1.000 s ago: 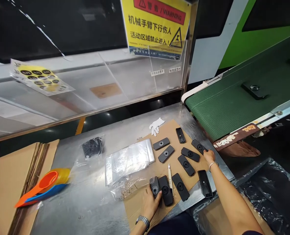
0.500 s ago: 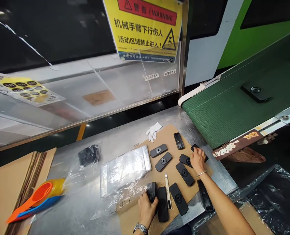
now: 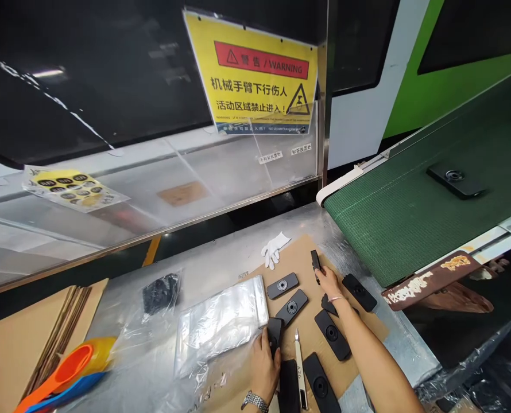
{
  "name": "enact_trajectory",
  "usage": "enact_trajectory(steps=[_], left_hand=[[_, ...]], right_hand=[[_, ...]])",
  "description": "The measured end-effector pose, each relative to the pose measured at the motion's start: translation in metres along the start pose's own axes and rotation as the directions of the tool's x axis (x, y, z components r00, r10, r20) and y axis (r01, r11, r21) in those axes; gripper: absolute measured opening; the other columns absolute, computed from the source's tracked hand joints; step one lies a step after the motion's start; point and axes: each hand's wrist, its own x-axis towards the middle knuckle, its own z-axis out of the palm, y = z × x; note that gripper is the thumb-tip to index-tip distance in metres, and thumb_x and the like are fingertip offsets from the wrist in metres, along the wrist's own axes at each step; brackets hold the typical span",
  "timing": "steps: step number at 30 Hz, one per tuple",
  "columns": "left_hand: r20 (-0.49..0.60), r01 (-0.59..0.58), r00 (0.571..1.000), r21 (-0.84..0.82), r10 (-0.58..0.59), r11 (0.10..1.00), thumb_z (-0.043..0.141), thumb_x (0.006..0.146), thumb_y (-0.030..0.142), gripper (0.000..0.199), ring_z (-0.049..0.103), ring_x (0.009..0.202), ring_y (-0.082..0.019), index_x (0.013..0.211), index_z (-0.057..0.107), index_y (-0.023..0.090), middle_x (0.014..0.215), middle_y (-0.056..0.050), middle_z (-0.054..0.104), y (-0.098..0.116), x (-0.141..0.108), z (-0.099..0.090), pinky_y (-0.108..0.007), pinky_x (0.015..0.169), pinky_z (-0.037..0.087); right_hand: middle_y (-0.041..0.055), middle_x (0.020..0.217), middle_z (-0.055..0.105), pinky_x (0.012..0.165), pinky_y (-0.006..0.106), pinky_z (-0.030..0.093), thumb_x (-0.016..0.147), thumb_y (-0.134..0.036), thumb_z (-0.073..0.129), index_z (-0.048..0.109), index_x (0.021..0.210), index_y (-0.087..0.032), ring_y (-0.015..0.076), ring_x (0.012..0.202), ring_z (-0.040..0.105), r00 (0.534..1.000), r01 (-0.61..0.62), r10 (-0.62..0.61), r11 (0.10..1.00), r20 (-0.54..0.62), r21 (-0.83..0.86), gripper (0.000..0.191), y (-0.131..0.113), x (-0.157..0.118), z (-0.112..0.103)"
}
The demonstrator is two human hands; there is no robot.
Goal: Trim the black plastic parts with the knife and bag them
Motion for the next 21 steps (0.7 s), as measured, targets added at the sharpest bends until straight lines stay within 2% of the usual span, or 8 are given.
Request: enact_trajectory(steps=[5, 8, 10, 11, 14, 17, 19, 21], left_hand=[[0.023, -0.007, 1.000, -0.269, 0.014, 0.963, 0.038, 0.080, 0.024, 0.046, 0.038, 0.119, -0.033, 0.118, 0.047, 0.000, 0.124, -0.025, 0.045, 0.024, -0.011, -0.012, -0.047, 0.104, 0.022], [0.082, 0.017, 0.996, -0.458, 0.023, 0.889, 0.036, 0.085, 0.035, 0.043, 0.049, 0.111, -0.024, 0.119, 0.049, 0.011, 0.119, -0.016, 0.053, 0.055, -0.023, -0.025, -0.038, 0.099, 0.036], [0.111, 0.055, 0.994, -0.558, 0.009, 0.828, 0.030, 0.088, 0.042, 0.045, 0.062, 0.082, -0.017, 0.126, 0.041, 0.020, 0.100, -0.008, 0.061, 0.079, -0.030, -0.039, -0.033, 0.082, 0.048], [0.136, 0.096, 0.991, -0.623, -0.013, 0.776, 0.027, 0.089, 0.045, 0.048, 0.059, 0.057, -0.012, 0.131, 0.033, 0.023, 0.082, -0.003, 0.062, 0.090, -0.033, -0.049, -0.029, 0.065, 0.053], [0.342, 0.327, 0.940, -0.898, 0.001, 0.295, 0.048, 0.081, 0.045, 0.060, 0.035, 0.030, -0.003, 0.134, 0.024, 0.032, 0.069, 0.005, 0.055, 0.112, -0.038, -0.080, -0.018, 0.031, 0.036], [0.291, 0.278, 0.954, -0.948, 0.072, 0.154, 0.064, 0.074, 0.030, 0.057, 0.054, 0.054, -0.006, 0.126, 0.042, 0.026, 0.090, -0.002, 0.061, 0.113, -0.042, -0.108, -0.016, 0.048, 0.044], [0.286, 0.267, 0.954, -0.948, 0.092, 0.173, 0.066, 0.072, 0.025, 0.047, 0.058, 0.071, -0.010, 0.117, 0.052, 0.018, 0.088, -0.004, 0.063, 0.107, -0.046, -0.120, -0.017, 0.063, 0.046], [0.321, 0.300, 0.944, -0.932, 0.078, 0.203, 0.067, 0.072, 0.024, 0.041, 0.058, 0.069, -0.010, 0.110, 0.056, 0.015, 0.080, -0.004, 0.065, 0.100, -0.052, -0.127, -0.018, 0.064, 0.046]], right_hand=[[0.0102, 0.091, 0.066, 0.071, 0.035, 0.048, 0.088, -0.047, 0.034, 0.058, 0.100, -0.012, 0.0190, 0.080, 0.062, 0.955, -0.137, 0.012, 0.904, 0.297, 0.404, 0.045, -0.007, -0.072, -0.006], [0.0113, 0.089, 0.068, 0.066, 0.033, 0.047, 0.083, -0.049, 0.036, 0.061, 0.095, -0.013, 0.0198, 0.075, 0.062, 0.910, -0.237, -0.002, 0.818, 0.414, 0.524, 0.045, -0.012, -0.129, 0.004], [0.0099, 0.086, 0.068, 0.063, 0.032, 0.046, 0.081, -0.049, 0.039, 0.063, 0.090, -0.015, 0.0191, 0.071, 0.061, 0.883, -0.300, -0.005, 0.762, 0.468, 0.574, 0.043, -0.016, -0.163, 0.012], [0.0089, 0.084, 0.068, 0.061, 0.030, 0.045, 0.081, -0.049, 0.040, 0.064, 0.087, -0.016, 0.0184, 0.069, 0.061, 0.868, -0.341, -0.007, 0.719, 0.497, 0.605, 0.041, -0.018, -0.177, 0.016], [0.0077, 0.081, 0.067, 0.059, 0.027, 0.043, 0.083, -0.046, 0.043, 0.065, 0.086, -0.016, 0.0160, 0.067, 0.059, 0.815, -0.469, -0.022, 0.561, 0.579, 0.682, 0.038, -0.022, -0.210, 0.023], [0.0087, 0.081, 0.066, 0.055, 0.025, 0.042, 0.084, -0.047, 0.042, 0.065, 0.089, -0.014, 0.0147, 0.064, 0.057, 0.789, -0.518, -0.034, 0.501, 0.614, 0.694, 0.040, -0.024, -0.232, 0.025], [0.0090, 0.079, 0.065, 0.051, 0.024, 0.041, 0.084, -0.048, 0.043, 0.065, 0.090, -0.014, 0.0141, 0.062, 0.055, 0.792, -0.514, -0.020, 0.518, 0.610, 0.684, 0.041, -0.024, -0.243, 0.025], [0.0089, 0.078, 0.065, 0.049, 0.023, 0.040, 0.084, -0.048, 0.044, 0.064, 0.089, -0.013, 0.0137, 0.060, 0.054, 0.798, -0.501, 0.000, 0.558, 0.603, 0.662, 0.041, -0.023, -0.253, 0.026]])
